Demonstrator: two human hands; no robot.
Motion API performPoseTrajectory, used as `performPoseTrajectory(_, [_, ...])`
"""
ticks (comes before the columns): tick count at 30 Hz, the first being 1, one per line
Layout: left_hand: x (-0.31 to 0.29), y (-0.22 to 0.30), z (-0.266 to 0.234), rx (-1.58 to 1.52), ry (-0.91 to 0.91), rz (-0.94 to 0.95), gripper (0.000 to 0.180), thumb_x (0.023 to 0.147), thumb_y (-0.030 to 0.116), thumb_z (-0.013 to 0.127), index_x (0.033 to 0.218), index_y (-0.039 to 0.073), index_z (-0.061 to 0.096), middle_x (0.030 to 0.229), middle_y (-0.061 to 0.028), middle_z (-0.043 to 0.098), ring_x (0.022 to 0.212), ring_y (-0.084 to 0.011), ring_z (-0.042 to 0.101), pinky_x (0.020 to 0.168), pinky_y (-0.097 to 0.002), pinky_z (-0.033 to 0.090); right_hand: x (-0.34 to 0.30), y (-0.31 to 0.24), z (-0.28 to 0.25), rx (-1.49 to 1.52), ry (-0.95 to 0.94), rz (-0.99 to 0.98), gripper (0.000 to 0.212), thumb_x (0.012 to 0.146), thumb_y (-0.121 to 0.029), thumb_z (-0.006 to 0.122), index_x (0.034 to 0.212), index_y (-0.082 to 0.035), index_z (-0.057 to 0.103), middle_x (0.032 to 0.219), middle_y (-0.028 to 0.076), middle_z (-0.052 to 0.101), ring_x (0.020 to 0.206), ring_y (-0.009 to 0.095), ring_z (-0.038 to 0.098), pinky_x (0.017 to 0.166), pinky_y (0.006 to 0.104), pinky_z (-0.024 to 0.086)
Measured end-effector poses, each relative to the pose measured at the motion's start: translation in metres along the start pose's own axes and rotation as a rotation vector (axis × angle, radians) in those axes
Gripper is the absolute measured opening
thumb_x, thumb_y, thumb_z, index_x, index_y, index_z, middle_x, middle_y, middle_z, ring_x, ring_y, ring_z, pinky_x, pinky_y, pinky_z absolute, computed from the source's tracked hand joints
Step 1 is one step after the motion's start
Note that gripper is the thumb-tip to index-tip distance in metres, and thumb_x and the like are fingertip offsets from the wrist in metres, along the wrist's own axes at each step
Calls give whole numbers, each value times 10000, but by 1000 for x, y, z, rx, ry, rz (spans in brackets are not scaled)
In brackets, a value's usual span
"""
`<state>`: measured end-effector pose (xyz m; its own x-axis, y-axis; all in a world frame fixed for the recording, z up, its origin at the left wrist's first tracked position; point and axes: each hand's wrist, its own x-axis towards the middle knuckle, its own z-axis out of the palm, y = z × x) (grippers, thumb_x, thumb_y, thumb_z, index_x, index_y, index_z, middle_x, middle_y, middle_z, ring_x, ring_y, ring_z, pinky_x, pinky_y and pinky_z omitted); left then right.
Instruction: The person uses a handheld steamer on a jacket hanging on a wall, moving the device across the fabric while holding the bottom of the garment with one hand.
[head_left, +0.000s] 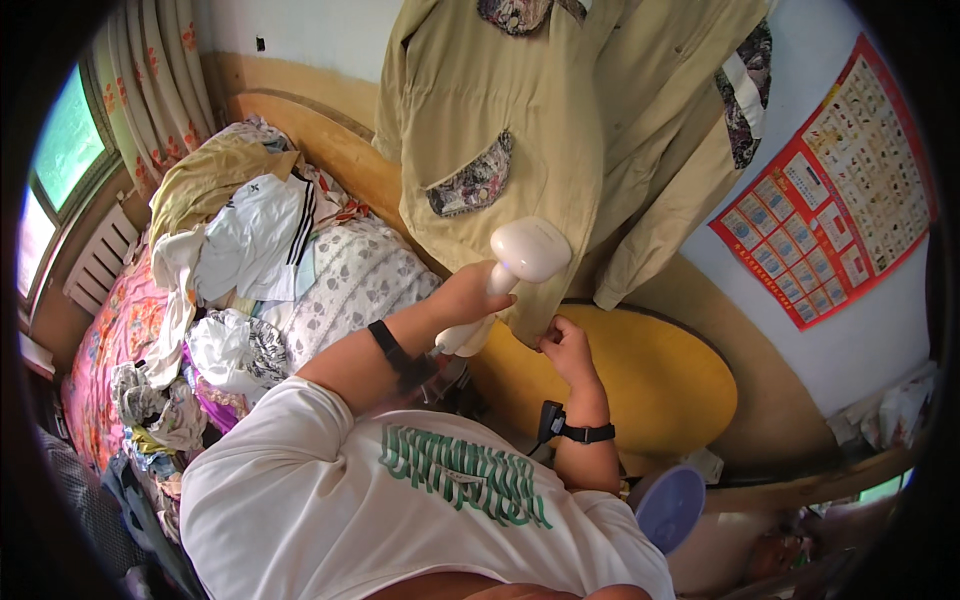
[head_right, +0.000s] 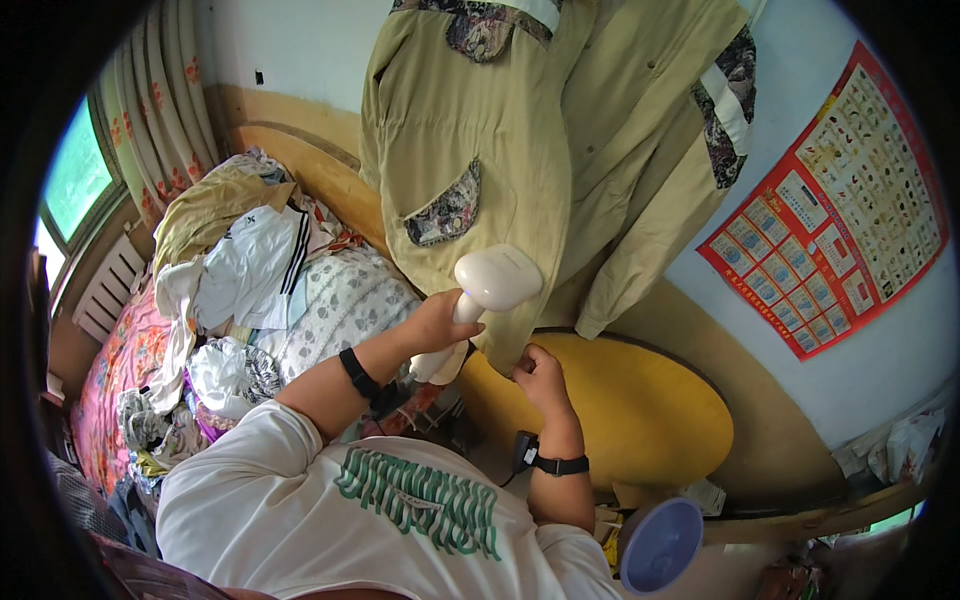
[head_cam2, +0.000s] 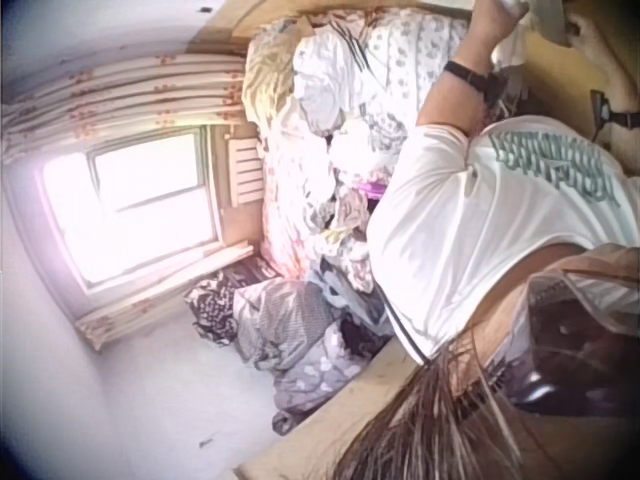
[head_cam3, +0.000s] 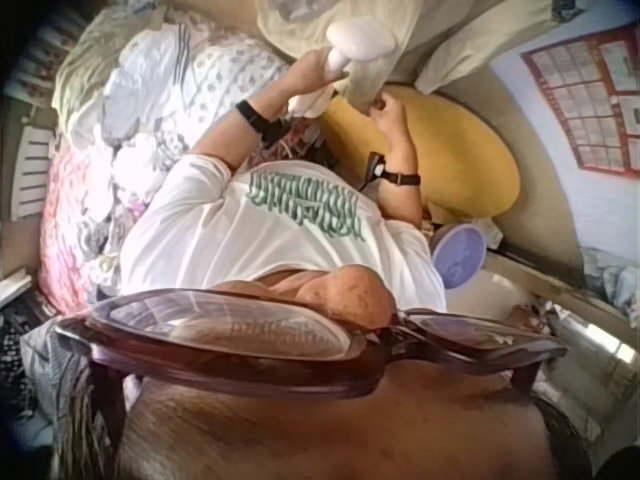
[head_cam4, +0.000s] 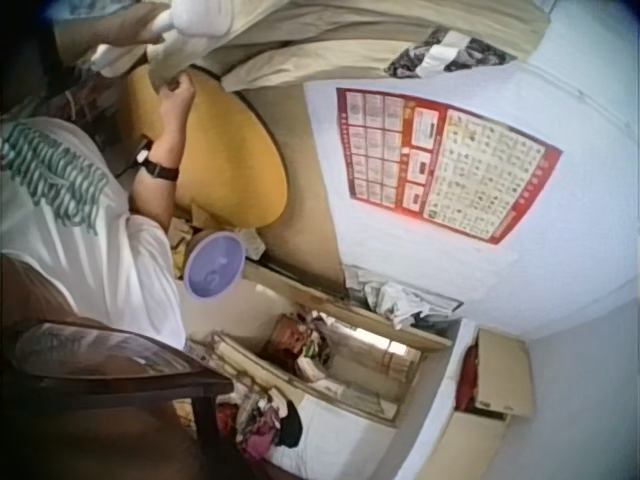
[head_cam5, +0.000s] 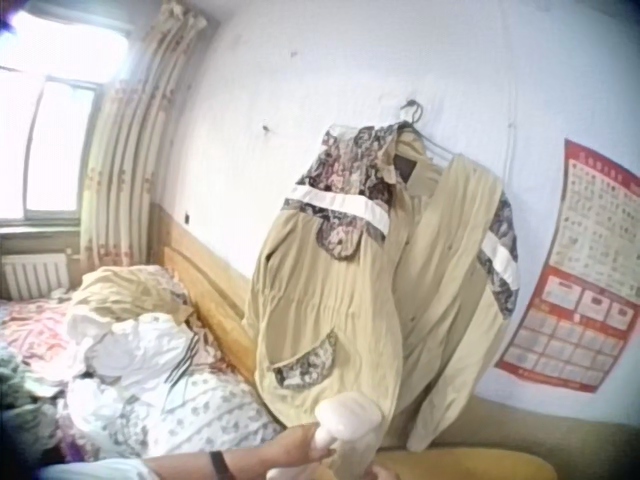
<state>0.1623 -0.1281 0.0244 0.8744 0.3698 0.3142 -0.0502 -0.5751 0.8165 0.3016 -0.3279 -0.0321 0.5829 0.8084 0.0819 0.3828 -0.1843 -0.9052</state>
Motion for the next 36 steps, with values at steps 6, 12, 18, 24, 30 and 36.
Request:
performPoseTrajectory(6, [27, 34, -12, -204, -21, -108, 389, 779, 169, 695, 1055, -40, 518, 794, -135, 646, 604, -176, 646, 588, -321, 527, 1, -7, -1, -11, -17, 4, 115, 776, 35, 637, 879, -3, 601, 666, -12, 553, 599, 78, 539, 563, 230, 438])
performPoseTrajectory(12, [46, 33, -12, -272, 52, -116, 357, 762, 148, 672, 1039, -22, 523, 799, -120, 635, 633, -185, 647, 596, -318, 520, 5, -3, -6, -99, 30, -154, 172, 755, 51, 627, 917, -5, 615, 721, -11, 562, 662, 70, 542, 611, 214, 430])
performPoseTrajectory(18, [42, 29, -12, -218, 36, -152, 404, 772, 125, 692, 1085, -32, 491, 791, -105, 624, 633, -173, 635, 587, -306, 517, 8, -19, -6, 21, -81, -101, 169, 754, 74, 598, 909, 12, 615, 755, 6, 588, 681, 100, 566, 640, 220, 445])
performPoseTrajectory(24, [29, 32, -14, -212, 15, -171, 376, 769, 136, 690, 1058, -30, 515, 807, -118, 639, 645, -176, 644, 596, -314, 520, 14, -2, 6, 406, -128, 7, 191, 805, 48, 584, 994, 15, 584, 822, 70, 641, 717, 163, 633, 669, 270, 508])
performPoseTrajectory(30, [10, 13, -8, -192, 6, -244, 377, 759, 141, 696, 1062, -18, 536, 817, -128, 646, 638, -178, 643, 609, -315, 520, 18, -6, 11, 518, -116, 12, 192, 947, -119, 476, 1077, 6, 541, 845, 91, 641, 681, 179, 648, 646, 277, 519])
performPoseTrajectory(36, [-10, -1, -1, -87, -3, -177, 421, 726, 177, 719, 1058, -24, 556, 853, -170, 654, 712, -244, 655, 678, -347, 525, 18, 0, 12, 400, -41, 35, 151, 962, -146, 475, 972, -13, 547, 736, 62, 611, 548, 139, 603, 520, 244, 472])
